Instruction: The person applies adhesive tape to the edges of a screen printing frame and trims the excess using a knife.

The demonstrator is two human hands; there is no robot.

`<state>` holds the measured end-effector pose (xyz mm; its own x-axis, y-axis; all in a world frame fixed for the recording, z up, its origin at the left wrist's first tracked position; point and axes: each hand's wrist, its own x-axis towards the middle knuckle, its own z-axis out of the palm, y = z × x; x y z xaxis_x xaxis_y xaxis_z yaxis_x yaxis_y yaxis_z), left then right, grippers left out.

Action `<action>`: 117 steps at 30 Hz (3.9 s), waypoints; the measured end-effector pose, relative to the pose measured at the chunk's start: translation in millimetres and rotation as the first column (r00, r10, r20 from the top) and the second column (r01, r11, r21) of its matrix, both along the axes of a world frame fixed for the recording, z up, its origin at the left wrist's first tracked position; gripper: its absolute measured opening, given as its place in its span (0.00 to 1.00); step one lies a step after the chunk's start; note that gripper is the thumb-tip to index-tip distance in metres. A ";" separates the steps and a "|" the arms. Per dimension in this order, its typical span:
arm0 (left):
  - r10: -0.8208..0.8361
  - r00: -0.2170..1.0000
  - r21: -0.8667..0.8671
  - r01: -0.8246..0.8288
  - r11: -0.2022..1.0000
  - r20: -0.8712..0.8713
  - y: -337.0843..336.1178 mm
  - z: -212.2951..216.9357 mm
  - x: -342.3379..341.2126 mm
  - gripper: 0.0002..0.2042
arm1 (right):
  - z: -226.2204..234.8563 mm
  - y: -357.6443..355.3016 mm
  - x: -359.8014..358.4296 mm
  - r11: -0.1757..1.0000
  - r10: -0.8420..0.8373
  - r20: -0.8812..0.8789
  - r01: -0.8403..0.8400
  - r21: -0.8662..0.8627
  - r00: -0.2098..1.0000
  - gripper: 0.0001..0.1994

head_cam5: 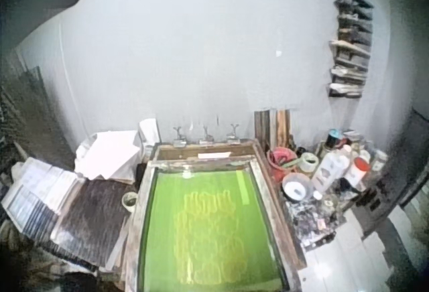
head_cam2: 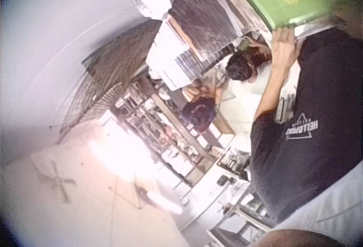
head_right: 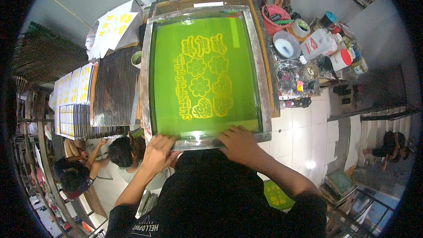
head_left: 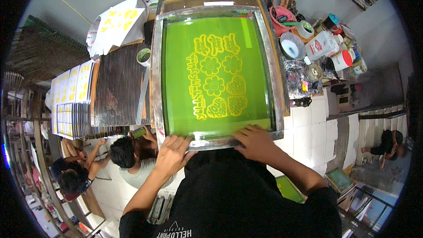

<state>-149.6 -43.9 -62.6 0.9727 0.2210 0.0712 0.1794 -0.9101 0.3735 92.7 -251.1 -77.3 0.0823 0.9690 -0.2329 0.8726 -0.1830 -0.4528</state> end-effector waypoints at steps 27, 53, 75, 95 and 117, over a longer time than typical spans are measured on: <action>0.660 0.751 -0.714 -0.459 0.529 0.006 156.1 -5.8 109.0 0.41 | -41.3 34.7 151.4 0.548 -0.735 -0.118 0.688 0.477 0.667 0.20; 0.814 0.484 -0.888 -0.147 0.437 0.321 297.8 -73.7 216.7 0.29 | 15.0 321.8 386.9 0.521 -0.577 -0.344 0.658 0.544 0.741 0.35; 0.783 0.567 -0.825 -0.293 0.483 0.257 303.3 -80.6 206.4 0.32 | -4.3 414.2 497.0 0.670 -0.537 -0.727 0.740 -0.059 0.428 0.42; 0.763 0.574 -0.817 -0.262 0.514 0.296 302.7 -82.2 205.8 0.20 | 10.1 484.6 375.3 0.785 -0.555 -0.211 0.590 0.187 0.805 0.47; 0.751 0.597 -0.804 -0.280 0.526 0.283 298.9 -72.7 210.5 0.21 | 29.4 535.6 296.4 0.884 -0.419 -0.045 0.419 0.206 0.907 0.49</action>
<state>60.8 255.0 -135.3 0.4651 0.8748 0.1353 0.0807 -0.1941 0.9777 389.1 284.5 -47.9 0.4913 0.8704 -0.0314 0.7359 -0.4341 -0.5197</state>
